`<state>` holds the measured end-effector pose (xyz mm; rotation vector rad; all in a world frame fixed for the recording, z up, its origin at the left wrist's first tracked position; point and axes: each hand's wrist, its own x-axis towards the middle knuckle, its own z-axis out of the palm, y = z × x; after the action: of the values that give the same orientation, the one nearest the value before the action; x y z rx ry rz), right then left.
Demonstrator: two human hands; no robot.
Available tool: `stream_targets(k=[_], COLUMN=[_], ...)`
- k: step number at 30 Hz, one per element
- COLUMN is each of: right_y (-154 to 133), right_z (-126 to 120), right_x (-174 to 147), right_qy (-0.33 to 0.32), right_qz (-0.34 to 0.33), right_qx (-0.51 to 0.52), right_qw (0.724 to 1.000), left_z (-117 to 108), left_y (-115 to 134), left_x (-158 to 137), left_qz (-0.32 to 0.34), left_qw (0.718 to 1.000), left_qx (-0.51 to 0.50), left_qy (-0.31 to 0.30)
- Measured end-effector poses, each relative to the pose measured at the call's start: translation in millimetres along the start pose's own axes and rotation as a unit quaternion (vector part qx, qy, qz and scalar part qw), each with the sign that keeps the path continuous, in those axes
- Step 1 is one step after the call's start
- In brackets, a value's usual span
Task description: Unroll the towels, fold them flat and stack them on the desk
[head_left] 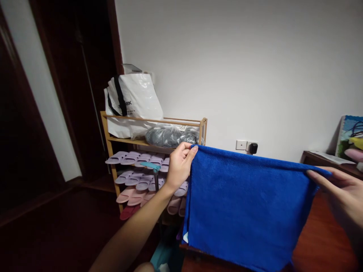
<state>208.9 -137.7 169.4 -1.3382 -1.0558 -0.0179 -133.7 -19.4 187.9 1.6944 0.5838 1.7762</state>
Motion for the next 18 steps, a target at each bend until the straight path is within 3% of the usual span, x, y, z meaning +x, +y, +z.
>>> stream_targets(k=[7,13,18], right_y=[15,59,105], right_z=[31,65,98], right_x=[34,61,71], right_qy=[-0.059,-0.092,-0.13], right_qz=[0.043,0.057,0.07], right_qx=[0.063,0.068,0.062], right_qw=[0.995,0.992,0.987], left_z=[13,27,34], left_y=[-43,-84,-140], left_x=[27,47,54], left_qz=[-0.067,-0.076,-0.121], left_qw=[0.995,0.996,0.989], left_qx=[-0.056,-0.002,0.079], left_qy=[-0.046,-0.044,-0.028])
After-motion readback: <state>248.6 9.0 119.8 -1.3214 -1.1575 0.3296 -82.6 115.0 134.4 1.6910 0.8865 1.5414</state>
